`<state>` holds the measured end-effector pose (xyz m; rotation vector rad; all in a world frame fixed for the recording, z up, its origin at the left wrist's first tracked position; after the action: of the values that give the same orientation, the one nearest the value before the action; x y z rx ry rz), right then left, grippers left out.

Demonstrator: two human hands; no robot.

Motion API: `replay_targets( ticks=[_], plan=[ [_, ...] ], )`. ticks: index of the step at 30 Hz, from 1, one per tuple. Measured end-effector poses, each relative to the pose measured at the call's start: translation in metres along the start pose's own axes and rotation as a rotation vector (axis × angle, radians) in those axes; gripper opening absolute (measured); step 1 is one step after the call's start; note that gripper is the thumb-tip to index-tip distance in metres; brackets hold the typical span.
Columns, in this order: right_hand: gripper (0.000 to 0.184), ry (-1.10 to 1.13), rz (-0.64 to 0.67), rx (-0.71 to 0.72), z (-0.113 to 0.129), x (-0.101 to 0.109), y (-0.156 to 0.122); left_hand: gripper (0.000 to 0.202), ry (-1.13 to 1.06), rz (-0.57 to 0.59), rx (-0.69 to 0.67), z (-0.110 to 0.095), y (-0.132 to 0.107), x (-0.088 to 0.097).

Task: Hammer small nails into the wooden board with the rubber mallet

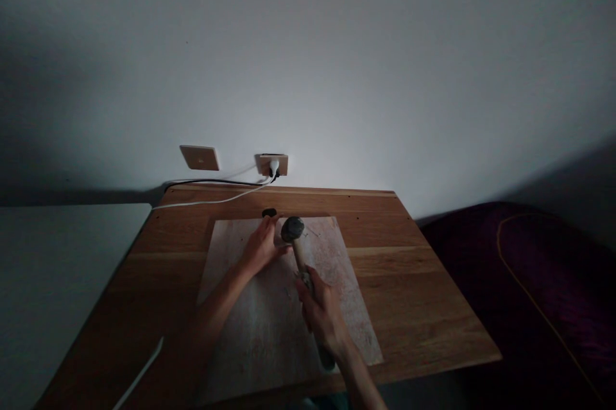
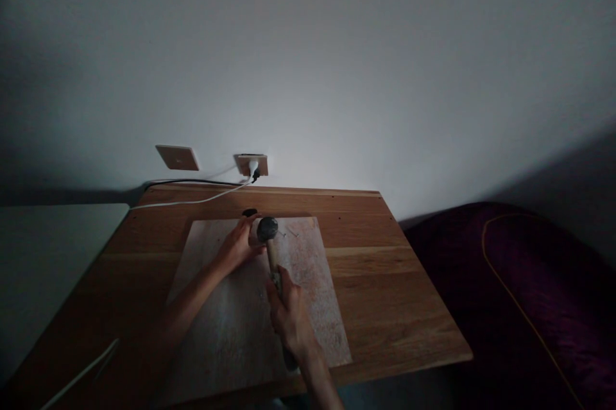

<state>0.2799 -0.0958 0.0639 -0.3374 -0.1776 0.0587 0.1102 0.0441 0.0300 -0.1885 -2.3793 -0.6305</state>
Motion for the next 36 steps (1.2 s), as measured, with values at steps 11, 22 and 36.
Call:
replay_targets(
  ticks=[11,22,36],
  plan=[
    [0.063,0.122,-0.178,-0.126,-0.025,0.040,-0.037,0.078,0.064,0.008,-0.080,-0.002,0.000,0.001],
    [0.063,-0.127,-0.281,-0.053,-0.038,0.066,-0.037,0.023,-0.019,0.170,-0.209,-0.042,-0.018,0.013],
    [0.053,-0.128,-0.186,-0.017,-0.032,0.068,-0.040,0.053,0.105,0.460,-0.231,-0.087,-0.066,0.016]
  ],
)
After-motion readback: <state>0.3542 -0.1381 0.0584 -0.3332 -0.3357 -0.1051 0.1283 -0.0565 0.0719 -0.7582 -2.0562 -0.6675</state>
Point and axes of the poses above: each hand's wrist, its own y-axis towards the middle knuckle, its own x-axis out of the back of the hand, z = x × y, the point moved 3 cm from there along y, towards the middle knuckle, and after that the axes turned 5 degrees about -x, right-handed, at the moved point
